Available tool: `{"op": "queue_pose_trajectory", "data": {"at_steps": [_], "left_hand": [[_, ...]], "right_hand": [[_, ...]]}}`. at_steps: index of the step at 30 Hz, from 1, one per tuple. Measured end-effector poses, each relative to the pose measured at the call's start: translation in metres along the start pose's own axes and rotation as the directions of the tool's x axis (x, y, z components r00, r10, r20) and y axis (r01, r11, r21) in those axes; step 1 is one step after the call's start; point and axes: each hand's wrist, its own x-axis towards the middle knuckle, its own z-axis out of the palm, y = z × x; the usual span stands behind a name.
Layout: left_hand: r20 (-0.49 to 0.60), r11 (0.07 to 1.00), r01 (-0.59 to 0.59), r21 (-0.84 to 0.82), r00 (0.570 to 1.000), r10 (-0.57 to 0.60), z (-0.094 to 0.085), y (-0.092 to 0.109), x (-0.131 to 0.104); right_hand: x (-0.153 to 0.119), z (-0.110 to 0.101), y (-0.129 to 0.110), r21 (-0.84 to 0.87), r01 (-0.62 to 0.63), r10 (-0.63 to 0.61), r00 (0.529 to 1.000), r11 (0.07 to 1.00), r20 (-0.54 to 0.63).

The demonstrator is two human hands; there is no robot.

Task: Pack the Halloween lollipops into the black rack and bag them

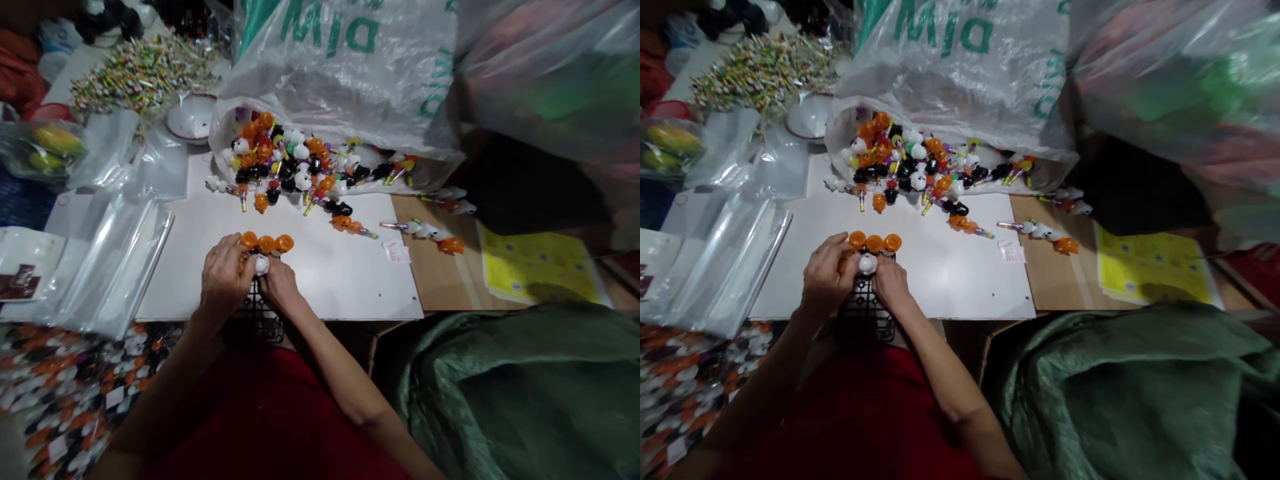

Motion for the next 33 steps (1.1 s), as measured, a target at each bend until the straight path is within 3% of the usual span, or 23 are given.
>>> {"op": "queue_pose_trajectory", "data": {"at_steps": [4,8,10,12,14,17,19,21,22,24,26,27,30,33], "left_hand": [[0.058,0.987,-0.161,0.025,0.986,0.159,-0.015,0.001,0.028],[0.335,0.955,-0.296,-0.004,0.899,0.28,-0.005,0.012,0.06],[0.481,0.955,-0.297,-0.002,0.837,0.262,0.006,0.014,0.066],[0.552,0.96,-0.282,0.006,0.801,0.232,0.015,0.011,0.066],[0.541,0.966,-0.259,0.011,0.814,0.212,0.02,0.005,0.061],[0.473,0.969,-0.248,0.002,0.854,0.217,0.017,0.001,0.06],[0.411,0.969,-0.246,-0.004,0.883,0.226,0.012,0.009,0.065],[0.364,0.965,-0.261,-0.016,0.897,0.249,0.008,0.021,0.072],[0.373,0.958,-0.284,-0.025,0.887,0.272,0.007,0.028,0.074],[0.471,0.937,-0.347,-0.053,0.818,0.329,0.009,0.035,0.078],[0.586,0.933,-0.349,-0.082,0.741,0.329,0.014,0.033,0.078],[0.616,0.943,-0.321,-0.092,0.725,0.307,0.017,0.03,0.077],[0.597,0.969,-0.218,-0.117,0.764,0.244,0.022,0.019,0.074],[0.531,0.964,-0.223,-0.143,0.805,0.265,0.014,0.017,0.075]], "right_hand": [[-0.002,0.012,0.016,0.106,0.096,-0.085,0.991,0.99,-0.102],[-0.017,0.02,0.035,0.261,0.293,-0.241,0.947,0.92,-0.214],[-0.024,0.009,0.048,0.297,0.33,-0.26,0.932,0.896,-0.251],[-0.021,-0.013,0.063,0.271,0.268,-0.176,0.931,0.924,-0.321],[-0.002,-0.043,0.078,0.162,0.134,-0.06,0.916,0.978,-0.397],[0.049,-0.084,0.093,-0.131,-0.009,-0.046,0.912,0.991,-0.408],[0.079,-0.102,0.098,-0.26,0.02,-0.112,0.932,0.965,-0.344],[0.086,-0.108,0.098,-0.284,0.104,-0.189,0.937,0.953,-0.292],[0.079,-0.107,0.096,-0.254,0.147,-0.223,0.926,0.956,-0.304],[0.046,-0.099,0.093,-0.113,0.211,-0.239,0.88,0.971,-0.411],[0.002,-0.085,0.091,0.119,0.232,-0.133,0.831,0.965,-0.541],[-0.019,-0.076,0.089,0.248,0.226,-0.045,0.818,0.942,-0.573],[-0.056,-0.045,0.074,0.519,0.221,0.131,0.82,0.826,-0.556],[-0.053,-0.022,0.055,0.572,0.285,0.12,0.815,0.769,-0.567]]}}
